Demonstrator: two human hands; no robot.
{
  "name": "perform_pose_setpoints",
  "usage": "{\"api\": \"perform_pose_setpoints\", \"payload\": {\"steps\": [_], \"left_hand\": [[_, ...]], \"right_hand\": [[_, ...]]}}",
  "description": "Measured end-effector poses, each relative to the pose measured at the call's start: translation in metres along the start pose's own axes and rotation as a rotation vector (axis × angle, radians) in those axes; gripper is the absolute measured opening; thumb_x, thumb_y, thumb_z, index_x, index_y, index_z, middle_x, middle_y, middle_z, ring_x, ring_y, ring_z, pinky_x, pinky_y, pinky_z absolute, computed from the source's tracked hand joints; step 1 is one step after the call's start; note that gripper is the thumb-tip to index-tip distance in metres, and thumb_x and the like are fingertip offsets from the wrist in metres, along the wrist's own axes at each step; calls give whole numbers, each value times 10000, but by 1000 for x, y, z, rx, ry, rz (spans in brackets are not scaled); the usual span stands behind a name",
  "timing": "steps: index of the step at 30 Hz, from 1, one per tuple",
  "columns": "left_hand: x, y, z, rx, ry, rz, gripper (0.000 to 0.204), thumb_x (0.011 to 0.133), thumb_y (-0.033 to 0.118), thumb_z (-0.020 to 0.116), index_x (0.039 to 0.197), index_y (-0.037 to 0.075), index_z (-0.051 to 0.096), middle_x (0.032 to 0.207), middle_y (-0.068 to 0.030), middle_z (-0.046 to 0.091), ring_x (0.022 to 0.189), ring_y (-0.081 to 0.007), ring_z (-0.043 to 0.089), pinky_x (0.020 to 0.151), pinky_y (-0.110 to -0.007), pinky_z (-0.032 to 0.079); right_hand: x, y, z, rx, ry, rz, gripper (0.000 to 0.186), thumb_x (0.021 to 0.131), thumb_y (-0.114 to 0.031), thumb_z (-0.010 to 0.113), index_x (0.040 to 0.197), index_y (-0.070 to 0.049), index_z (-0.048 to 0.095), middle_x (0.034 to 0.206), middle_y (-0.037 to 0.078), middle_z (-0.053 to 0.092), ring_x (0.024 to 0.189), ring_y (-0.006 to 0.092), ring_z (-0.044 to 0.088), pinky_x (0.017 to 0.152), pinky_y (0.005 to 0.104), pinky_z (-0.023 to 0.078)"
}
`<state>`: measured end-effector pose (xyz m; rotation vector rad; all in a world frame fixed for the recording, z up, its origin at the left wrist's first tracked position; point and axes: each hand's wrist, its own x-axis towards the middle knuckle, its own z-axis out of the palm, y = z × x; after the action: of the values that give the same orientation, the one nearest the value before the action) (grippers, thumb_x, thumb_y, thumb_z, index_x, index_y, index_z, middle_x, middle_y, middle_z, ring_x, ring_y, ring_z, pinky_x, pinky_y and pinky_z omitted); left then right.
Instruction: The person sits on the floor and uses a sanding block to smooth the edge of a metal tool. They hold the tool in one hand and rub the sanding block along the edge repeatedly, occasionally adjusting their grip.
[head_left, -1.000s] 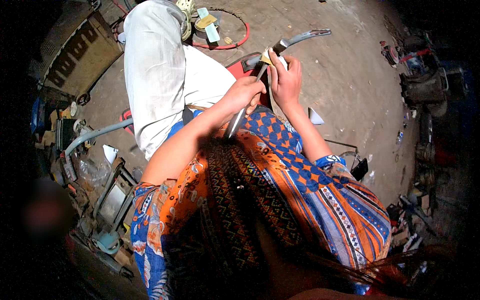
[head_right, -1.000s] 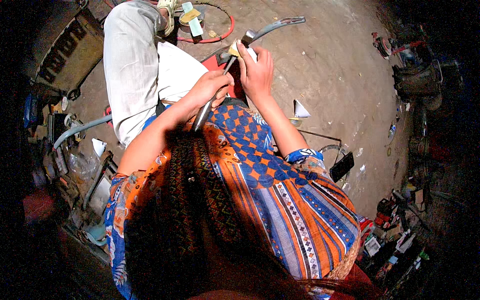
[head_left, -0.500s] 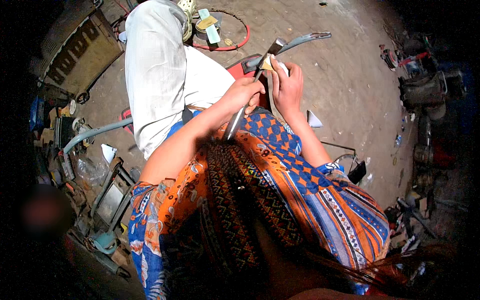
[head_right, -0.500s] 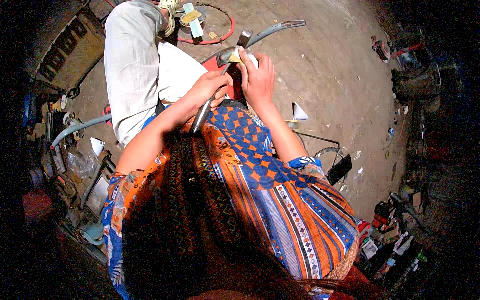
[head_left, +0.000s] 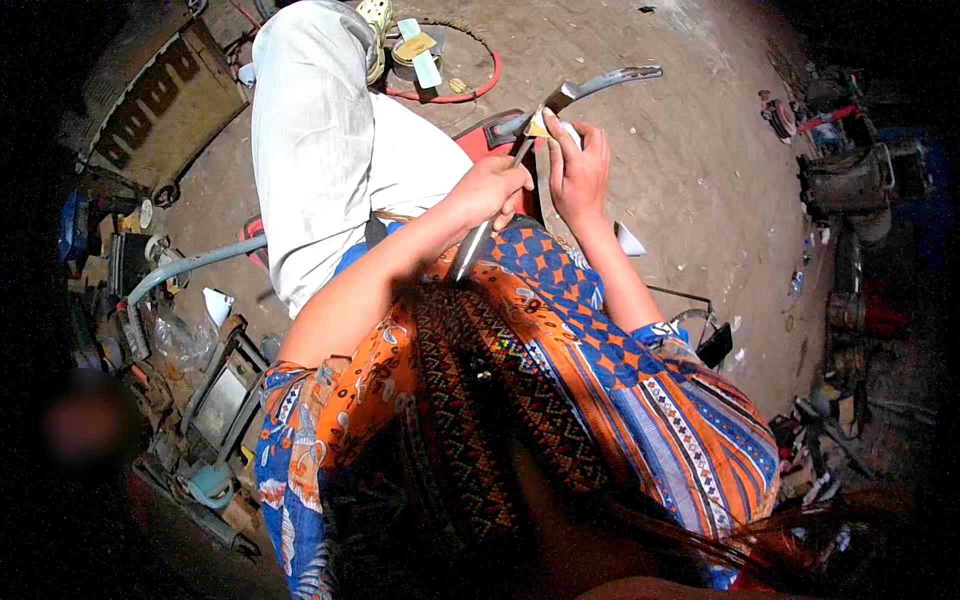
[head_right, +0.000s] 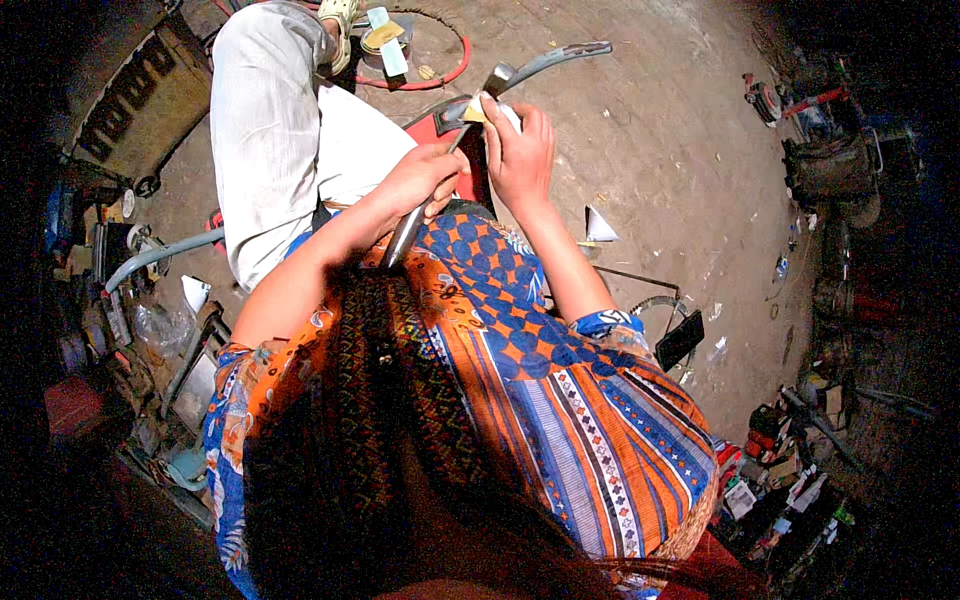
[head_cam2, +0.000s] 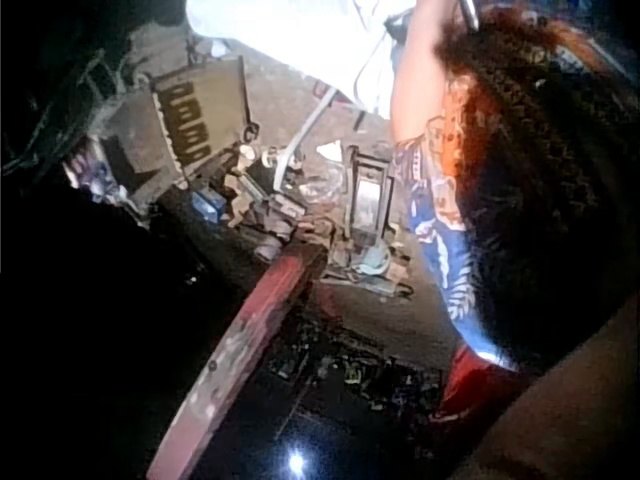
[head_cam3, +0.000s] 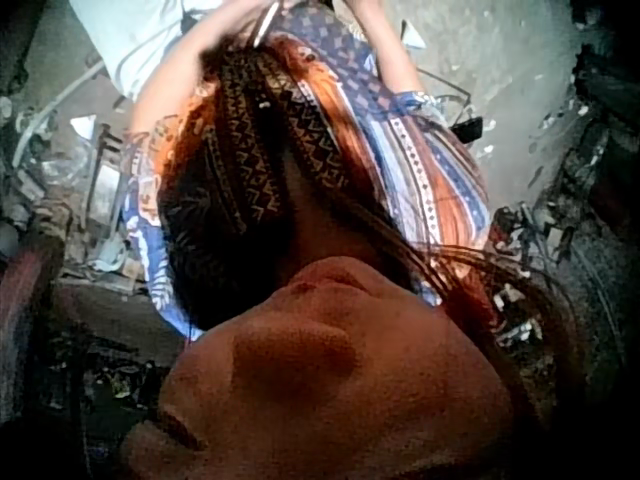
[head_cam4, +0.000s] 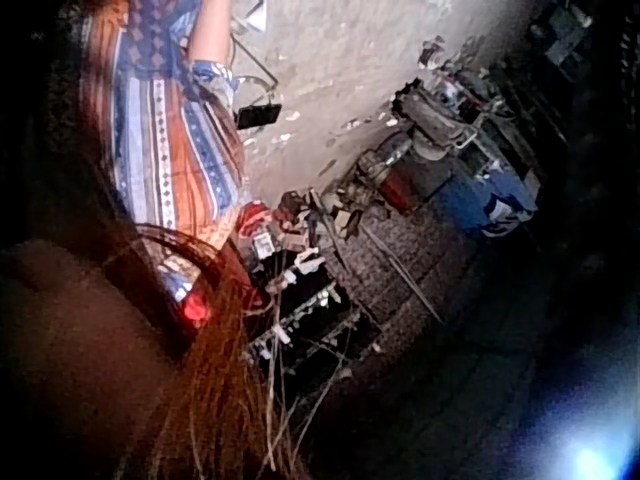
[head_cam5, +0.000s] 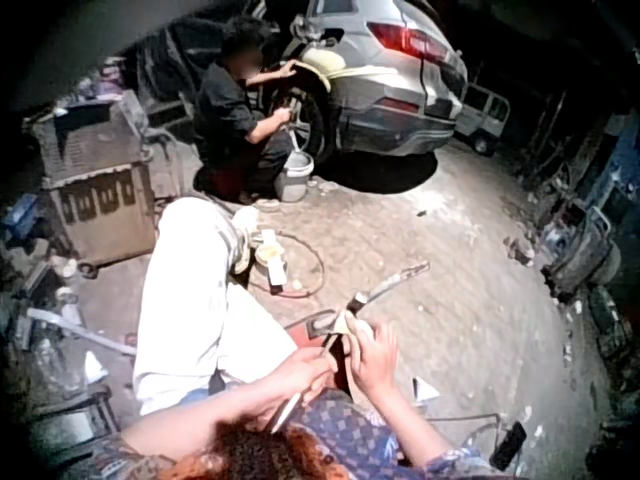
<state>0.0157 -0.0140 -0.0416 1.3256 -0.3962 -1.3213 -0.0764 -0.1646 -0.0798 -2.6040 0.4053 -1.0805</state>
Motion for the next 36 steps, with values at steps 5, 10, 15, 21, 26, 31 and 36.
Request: {"api": "perform_pose_setpoints", "payload": {"steps": [5, 10, 15, 21, 26, 31, 36], "left_hand": [[2, -3, -6, -40, -28, 19, 159, 962, 201, 480, 950, 56, 545, 531, 30, 404, 360, -92, 373, 332, -263, 298], [3, -4, -6, -52, -37, 8, 146, 915, 181, 522, 889, 39, 543, 569, -11, 471, 386, -129, 427, 363, -298, 371], [3, -3, -5, -64, -13, -11, 155, 963, 193, 473, 958, 58, 549, 536, 31, 395, 358, -94, 366, 330, -267, 306], [0, -1, -8, -98, -4, -17, 144, 966, 168, 447, 965, 59, 542, 542, 32, 395, 355, -97, 364, 326, -272, 306], [-1, 1, -7, -115, -3, -26, 148, 964, 197, 493, 948, 60, 549, 547, 36, 412, 371, -97, 383, 341, -271, 311], [-3, 0, -7, -109, -1, -12, 143, 967, 195, 496, 936, 70, 558, 547, 45, 413, 372, -87, 380, 345, -257, 298], [-1, 1, -4, -78, -10, -40, 141, 970, 216, 499, 912, 96, 546, 544, 48, 408, 374, -82, 376, 348, -253, 286]], "right_hand": [[21, -1, 8, 7, -36, -53, 371, 883, -151, 637, 1250, -203, 661, 1015, 148, 565, 944, 318, 541, 828, 418, 439], [-1, 1, 1, 14, -41, 27, 405, 885, -158, 646, 1283, -232, 640, 1027, 144, 553, 943, 322, 543, 829, 423, 442], [1, 3, 4, 50, -28, 27, 368, 896, -156, 634, 1260, -207, 659, 981, 133, 556, 920, 310, 546, 807, 420, 444], [8, -19, -1, 228, -127, 184, 358, 937, -91, 568, 1278, -161, 654, 906, 119, 565, 832, 248, 558, 768, 348, 459], [-6, -35, -28, 295, -330, 180, 324, 949, -156, 578, 1265, -168, 646, 1068, 148, 616, 1012, 345, 594, 859, 412, 481], [14, -31, -26, 59, -231, 51, 315, 939, -145, 587, 1242, -165, 672, 880, 128, 553, 814, 292, 561, 731, 387, 460], [22, -28, -22, -5, -203, 68, 302, 928, -157, 601, 1219, -144, 679, 861, 128, 547, 801, 298, 551, 711, 402, 452]]}}
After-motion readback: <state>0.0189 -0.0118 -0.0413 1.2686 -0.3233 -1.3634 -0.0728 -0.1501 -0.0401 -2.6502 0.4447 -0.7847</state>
